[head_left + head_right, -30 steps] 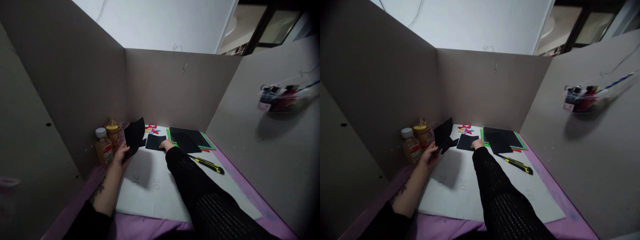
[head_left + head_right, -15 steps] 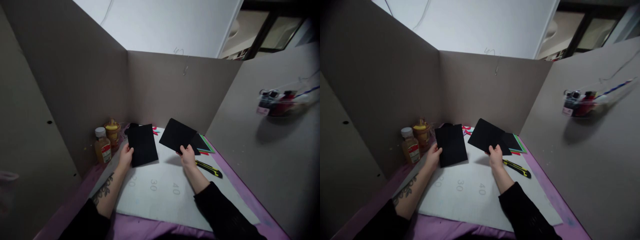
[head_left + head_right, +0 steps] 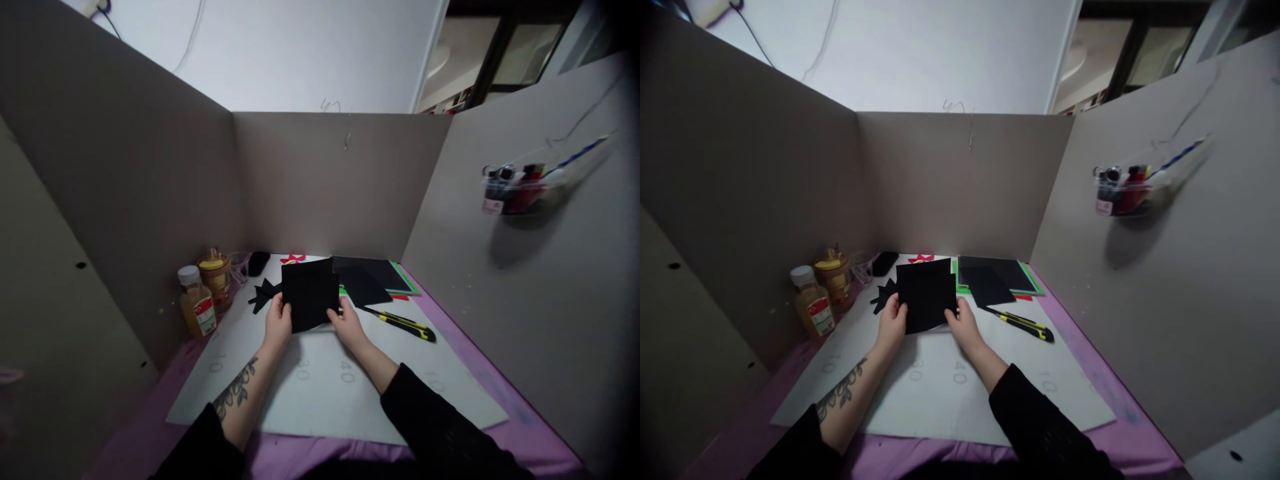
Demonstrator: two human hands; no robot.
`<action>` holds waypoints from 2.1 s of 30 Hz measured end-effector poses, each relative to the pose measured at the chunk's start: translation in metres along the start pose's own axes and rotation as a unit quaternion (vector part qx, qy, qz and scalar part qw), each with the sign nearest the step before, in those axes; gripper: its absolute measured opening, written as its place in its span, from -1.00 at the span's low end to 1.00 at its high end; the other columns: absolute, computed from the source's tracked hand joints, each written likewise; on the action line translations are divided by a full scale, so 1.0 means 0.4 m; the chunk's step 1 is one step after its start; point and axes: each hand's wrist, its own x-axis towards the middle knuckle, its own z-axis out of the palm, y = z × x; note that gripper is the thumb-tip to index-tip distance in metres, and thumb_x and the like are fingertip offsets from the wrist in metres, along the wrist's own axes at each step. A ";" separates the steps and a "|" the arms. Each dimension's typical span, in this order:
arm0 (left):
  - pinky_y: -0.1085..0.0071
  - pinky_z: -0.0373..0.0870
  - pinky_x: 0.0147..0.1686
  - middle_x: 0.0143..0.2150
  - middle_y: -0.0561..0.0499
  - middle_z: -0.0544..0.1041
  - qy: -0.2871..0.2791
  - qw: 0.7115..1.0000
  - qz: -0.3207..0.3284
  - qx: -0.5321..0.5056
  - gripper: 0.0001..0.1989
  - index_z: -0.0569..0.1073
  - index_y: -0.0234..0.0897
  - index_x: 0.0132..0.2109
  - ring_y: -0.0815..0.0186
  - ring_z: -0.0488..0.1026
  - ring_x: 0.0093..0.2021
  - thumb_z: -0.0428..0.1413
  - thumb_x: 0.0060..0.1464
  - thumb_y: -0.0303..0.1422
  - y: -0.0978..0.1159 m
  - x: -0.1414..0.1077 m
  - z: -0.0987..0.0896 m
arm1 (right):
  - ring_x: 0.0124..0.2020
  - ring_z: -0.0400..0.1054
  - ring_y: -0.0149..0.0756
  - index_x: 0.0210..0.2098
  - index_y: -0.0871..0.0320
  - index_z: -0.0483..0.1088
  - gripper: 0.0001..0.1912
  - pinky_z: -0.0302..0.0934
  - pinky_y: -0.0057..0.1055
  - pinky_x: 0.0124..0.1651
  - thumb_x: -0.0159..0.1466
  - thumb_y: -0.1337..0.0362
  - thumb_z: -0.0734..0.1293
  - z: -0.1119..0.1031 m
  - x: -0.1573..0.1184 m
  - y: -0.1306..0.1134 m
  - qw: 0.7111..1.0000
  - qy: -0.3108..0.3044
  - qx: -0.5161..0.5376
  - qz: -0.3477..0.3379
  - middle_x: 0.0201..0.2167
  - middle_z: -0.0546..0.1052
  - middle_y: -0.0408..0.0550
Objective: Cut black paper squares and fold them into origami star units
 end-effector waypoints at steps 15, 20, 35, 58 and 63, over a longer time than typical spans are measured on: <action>0.29 0.25 0.06 0.01 -0.11 0.47 -0.073 0.996 -0.040 -0.028 -0.68 0.38 -0.28 -0.01 0.16 0.36 0.04 0.03 0.11 -0.27 -0.018 -0.001 -0.009 | -0.12 0.34 -0.20 -0.17 0.11 0.36 -0.74 0.16 -0.24 0.05 0.14 0.20 0.30 0.015 0.006 -0.011 0.995 -0.036 0.091 -0.001 -0.19 0.50 -0.05; 0.26 0.24 0.06 -0.02 -0.10 0.48 -0.103 0.993 -0.035 0.036 -0.68 0.39 -0.32 0.00 0.16 0.37 0.02 0.01 0.12 -0.30 -0.008 -0.002 -0.011 | -0.09 0.33 -0.18 -0.13 0.13 0.37 -0.68 0.14 -0.23 0.05 0.12 0.20 0.32 0.012 0.007 0.015 0.995 -0.024 0.100 -0.003 -0.16 0.51 -0.04; 0.23 0.27 0.03 -0.08 -0.09 0.53 -0.120 0.990 -0.071 0.017 -0.72 0.47 -0.33 -0.09 0.12 0.41 -0.03 0.07 0.01 -0.42 -0.037 -0.003 -0.010 | -0.24 0.38 -0.22 -0.29 0.15 0.43 -0.77 0.19 -0.26 -0.06 0.02 0.24 0.38 0.019 0.003 0.037 0.982 -0.019 0.172 0.080 -0.30 0.56 -0.10; 0.39 0.34 -0.17 -0.23 -0.02 0.53 -0.088 0.989 -0.045 -0.109 -0.73 0.43 -0.30 -0.16 0.26 0.45 -0.21 0.17 -0.01 -0.27 0.005 0.014 -0.007 | -0.15 0.36 -0.17 -0.21 0.15 0.40 -0.71 0.14 -0.21 0.02 0.04 0.26 0.31 0.005 -0.006 0.050 0.993 -0.040 0.096 0.061 -0.24 0.54 -0.05; 0.46 0.31 -0.28 -0.33 0.03 0.50 -0.057 0.992 -0.035 -0.105 -0.77 0.43 -0.30 -0.21 0.34 0.42 -0.32 0.11 0.06 -0.22 0.040 0.025 -0.006 | -0.19 0.35 -0.20 -0.23 0.13 0.38 -0.71 0.16 -0.24 -0.02 0.03 0.23 0.33 0.007 -0.001 0.009 0.991 -0.052 0.112 0.044 -0.27 0.51 -0.07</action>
